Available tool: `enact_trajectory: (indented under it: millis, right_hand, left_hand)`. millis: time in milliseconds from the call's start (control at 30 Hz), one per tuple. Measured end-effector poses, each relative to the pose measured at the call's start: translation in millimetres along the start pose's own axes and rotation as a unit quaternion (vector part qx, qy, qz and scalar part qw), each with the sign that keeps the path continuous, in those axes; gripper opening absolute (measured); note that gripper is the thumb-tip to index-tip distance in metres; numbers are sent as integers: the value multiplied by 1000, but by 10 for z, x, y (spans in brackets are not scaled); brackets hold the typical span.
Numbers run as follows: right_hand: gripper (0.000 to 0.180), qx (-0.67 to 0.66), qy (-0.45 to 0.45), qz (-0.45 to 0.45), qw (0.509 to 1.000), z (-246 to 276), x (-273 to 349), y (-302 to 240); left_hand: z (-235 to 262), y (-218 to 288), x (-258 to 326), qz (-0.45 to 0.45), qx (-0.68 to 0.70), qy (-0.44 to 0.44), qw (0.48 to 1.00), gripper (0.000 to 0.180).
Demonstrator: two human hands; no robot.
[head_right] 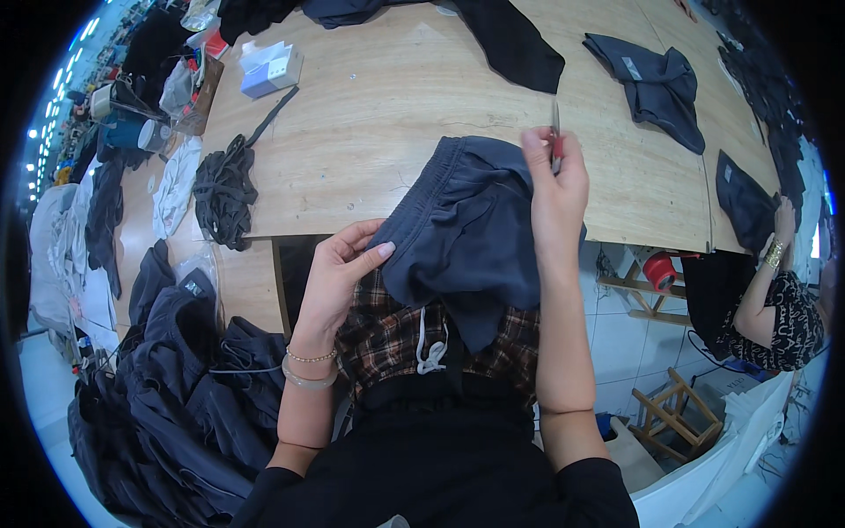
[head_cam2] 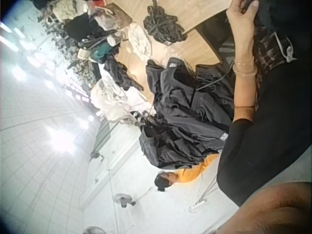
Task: The person uses small scissors to trim loose threads and excess fabric from the waistband of a pair of dark gray pants. They repeatedly adjust the garment, pull threads, and snip them close to the seam while seated at a wooden table in a garment workshop.
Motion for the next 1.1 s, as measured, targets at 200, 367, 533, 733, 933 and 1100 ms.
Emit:
enact_trajectory:
  millis: [200,367,533,733,933,1100]
  right_hand:
    - [26,169,-259,105,945,-373,502,-187]
    - [32,255,-304,98,913,-485,650,-194]
    - [36,282,-307,129,900,-529,661,-242]
    - [36,314,-309,126,889,-527,676,-312]
    - [35,306,-304,135,892,-535,670,-300]
    - [34,328,-304,140,884,-544,683,-339]
  left_hand:
    - [-37,52,-28,-25,17,-15,999,25]
    - [-64,95,-15,-27,-7,-16,999,24]
    - [-89,95,-15,-42,-26,-22,999,24]
    - [-92,107,-8,-50,-31,-20,998,25]
    - [-108,122,-5,-53,-34,-23,998,25]
    - [-110,114,2,-55,-42,-22,997,25]
Point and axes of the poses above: each hand's wrist, its own x-axis away from the middle knuckle, its own z-axis out of the back of the hand, y = z × x, the point moved 7 cm from there along -x, towards the middle knuckle, and after that the axes turned 6 degrees about x, right-handed, at the moved point
